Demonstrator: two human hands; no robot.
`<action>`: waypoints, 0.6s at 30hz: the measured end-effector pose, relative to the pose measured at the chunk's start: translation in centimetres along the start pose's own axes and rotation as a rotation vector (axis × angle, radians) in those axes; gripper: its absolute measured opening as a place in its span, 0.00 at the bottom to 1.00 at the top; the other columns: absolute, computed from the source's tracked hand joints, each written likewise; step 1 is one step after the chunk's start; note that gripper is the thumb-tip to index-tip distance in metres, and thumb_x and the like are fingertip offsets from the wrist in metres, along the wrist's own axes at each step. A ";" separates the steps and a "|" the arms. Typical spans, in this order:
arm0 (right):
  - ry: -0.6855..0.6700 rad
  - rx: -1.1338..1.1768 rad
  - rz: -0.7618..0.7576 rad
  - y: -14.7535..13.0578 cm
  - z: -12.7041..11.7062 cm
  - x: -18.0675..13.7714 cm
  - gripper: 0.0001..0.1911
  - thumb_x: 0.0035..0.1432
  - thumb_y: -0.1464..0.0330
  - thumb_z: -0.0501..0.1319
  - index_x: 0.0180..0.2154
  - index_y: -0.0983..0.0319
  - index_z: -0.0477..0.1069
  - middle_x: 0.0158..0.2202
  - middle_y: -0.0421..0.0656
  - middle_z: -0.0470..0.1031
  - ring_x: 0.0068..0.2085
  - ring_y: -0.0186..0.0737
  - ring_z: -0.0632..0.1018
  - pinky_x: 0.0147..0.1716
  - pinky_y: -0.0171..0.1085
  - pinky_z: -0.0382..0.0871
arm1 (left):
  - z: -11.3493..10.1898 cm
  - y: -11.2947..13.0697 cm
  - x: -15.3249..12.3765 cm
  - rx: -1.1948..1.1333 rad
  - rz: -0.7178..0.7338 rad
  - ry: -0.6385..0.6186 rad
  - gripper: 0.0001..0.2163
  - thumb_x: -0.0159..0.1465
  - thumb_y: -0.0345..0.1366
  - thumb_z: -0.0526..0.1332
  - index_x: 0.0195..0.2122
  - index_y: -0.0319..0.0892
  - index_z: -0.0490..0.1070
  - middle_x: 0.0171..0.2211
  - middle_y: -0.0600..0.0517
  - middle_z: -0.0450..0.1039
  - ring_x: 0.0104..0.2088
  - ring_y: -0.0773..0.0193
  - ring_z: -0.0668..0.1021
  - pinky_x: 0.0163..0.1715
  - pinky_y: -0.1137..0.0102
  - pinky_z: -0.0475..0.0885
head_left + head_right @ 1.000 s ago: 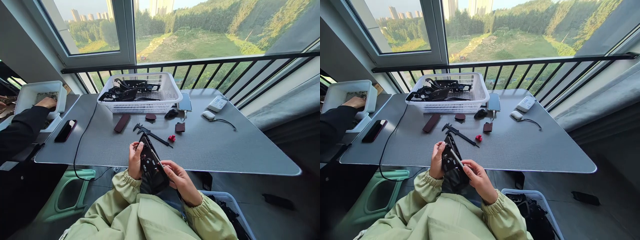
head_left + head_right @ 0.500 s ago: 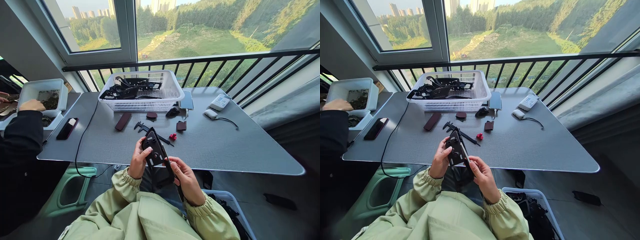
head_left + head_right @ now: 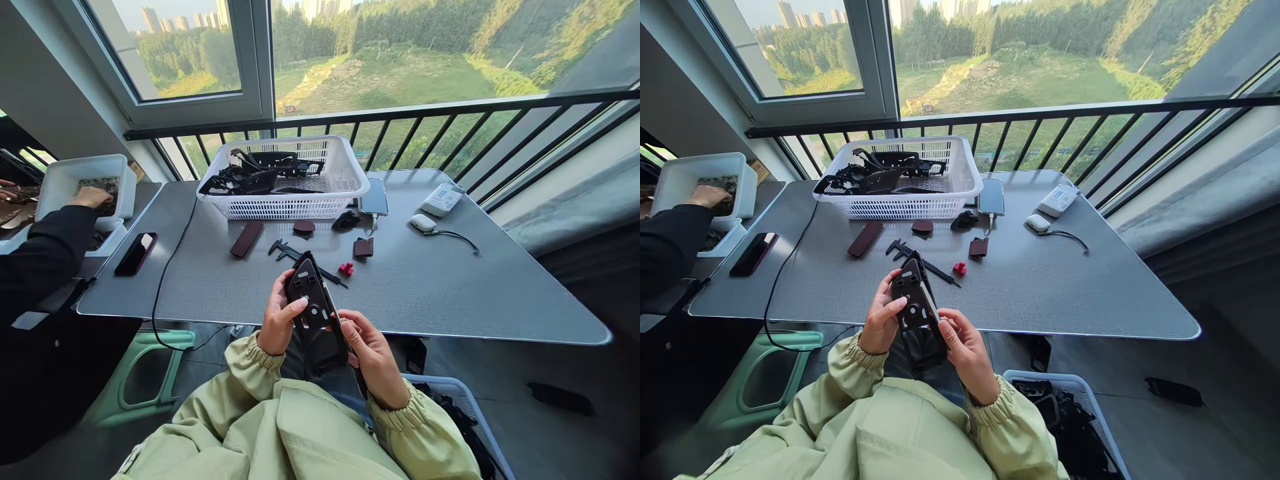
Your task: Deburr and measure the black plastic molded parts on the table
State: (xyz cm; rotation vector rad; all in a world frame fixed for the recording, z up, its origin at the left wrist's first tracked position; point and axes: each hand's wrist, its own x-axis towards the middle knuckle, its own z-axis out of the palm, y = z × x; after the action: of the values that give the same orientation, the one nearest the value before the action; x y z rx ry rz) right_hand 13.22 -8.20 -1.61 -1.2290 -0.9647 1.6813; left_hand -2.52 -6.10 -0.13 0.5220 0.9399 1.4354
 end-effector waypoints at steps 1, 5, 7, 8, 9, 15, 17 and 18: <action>0.000 -0.002 0.002 -0.1 0.0 0.0 0.26 0.47 0.46 0.66 0.39 0.59 0.72 0.27 0.39 0.72 0.21 0.28 0.63 0.14 0.26 0.51 | 0.0 0.0 0.0 -0.011 -0.004 -0.007 0.27 0.47 0.37 0.69 0.50 0.46 0.67 0.48 0.48 0.73 0.47 0.56 0.76 0.44 0.65 0.71; -0.003 -0.007 -0.018 -0.1 0.0 0.1 0.26 0.47 0.46 0.65 0.39 0.59 0.71 0.26 0.39 0.72 0.20 0.27 0.60 0.14 0.27 0.49 | -0.1 0.1 0.0 -0.054 -0.017 -0.030 0.29 0.45 0.36 0.68 0.51 0.47 0.67 0.49 0.47 0.73 0.50 0.53 0.74 0.46 0.63 0.71; -0.009 -0.016 -0.030 0.0 0.0 0.1 0.26 0.48 0.46 0.65 0.40 0.58 0.71 0.27 0.38 0.71 0.19 0.27 0.59 0.14 0.27 0.48 | 0.0 0.1 0.0 -0.059 -0.023 -0.032 0.28 0.46 0.37 0.68 0.51 0.46 0.67 0.48 0.47 0.73 0.48 0.54 0.76 0.44 0.64 0.72; -0.013 -0.022 -0.035 0.1 -0.1 0.2 0.26 0.48 0.46 0.64 0.40 0.58 0.71 0.26 0.38 0.71 0.19 0.27 0.58 0.14 0.27 0.48 | 0.0 0.1 0.0 -0.058 -0.022 -0.025 0.27 0.47 0.38 0.68 0.50 0.46 0.67 0.47 0.48 0.73 0.45 0.56 0.76 0.42 0.65 0.72; -0.018 -0.030 -0.040 0.2 -0.1 0.2 0.26 0.48 0.45 0.64 0.40 0.58 0.71 0.25 0.37 0.69 0.19 0.27 0.57 0.14 0.28 0.48 | 0.1 0.1 0.0 -0.052 -0.019 -0.010 0.26 0.47 0.38 0.69 0.48 0.46 0.67 0.45 0.49 0.73 0.42 0.59 0.77 0.40 0.66 0.73; -0.057 -0.081 -0.077 0.4 0.1 0.3 0.26 0.48 0.45 0.64 0.39 0.59 0.70 0.24 0.35 0.63 0.21 0.27 0.58 0.16 0.29 0.50 | 0.5 0.1 0.4 -0.030 -0.011 0.148 0.24 0.46 0.39 0.72 0.37 0.47 0.58 0.29 0.60 0.69 0.25 0.72 0.72 0.25 0.76 0.67; -0.061 -0.090 -0.088 0.4 0.3 0.4 0.26 0.49 0.46 0.64 0.39 0.59 0.70 0.25 0.35 0.62 0.21 0.27 0.58 0.16 0.29 0.49 | 0.6 0.0 0.4 -0.051 -0.023 0.178 0.25 0.46 0.41 0.72 0.35 0.47 0.56 0.28 0.60 0.69 0.24 0.72 0.72 0.25 0.77 0.67; -0.064 -0.096 -0.090 0.5 0.3 0.4 0.26 0.49 0.45 0.64 0.39 0.59 0.70 0.25 0.35 0.63 0.21 0.27 0.57 0.16 0.29 0.48 | 0.7 0.0 0.5 -0.062 -0.029 0.188 0.25 0.46 0.43 0.72 0.35 0.47 0.56 0.28 0.61 0.69 0.24 0.73 0.72 0.24 0.76 0.67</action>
State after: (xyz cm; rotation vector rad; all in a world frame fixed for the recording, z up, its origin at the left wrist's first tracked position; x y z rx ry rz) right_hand 12.73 -8.05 -2.08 -1.1813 -1.1346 1.6283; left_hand -2.06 -5.50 0.14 0.3303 1.0439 1.5005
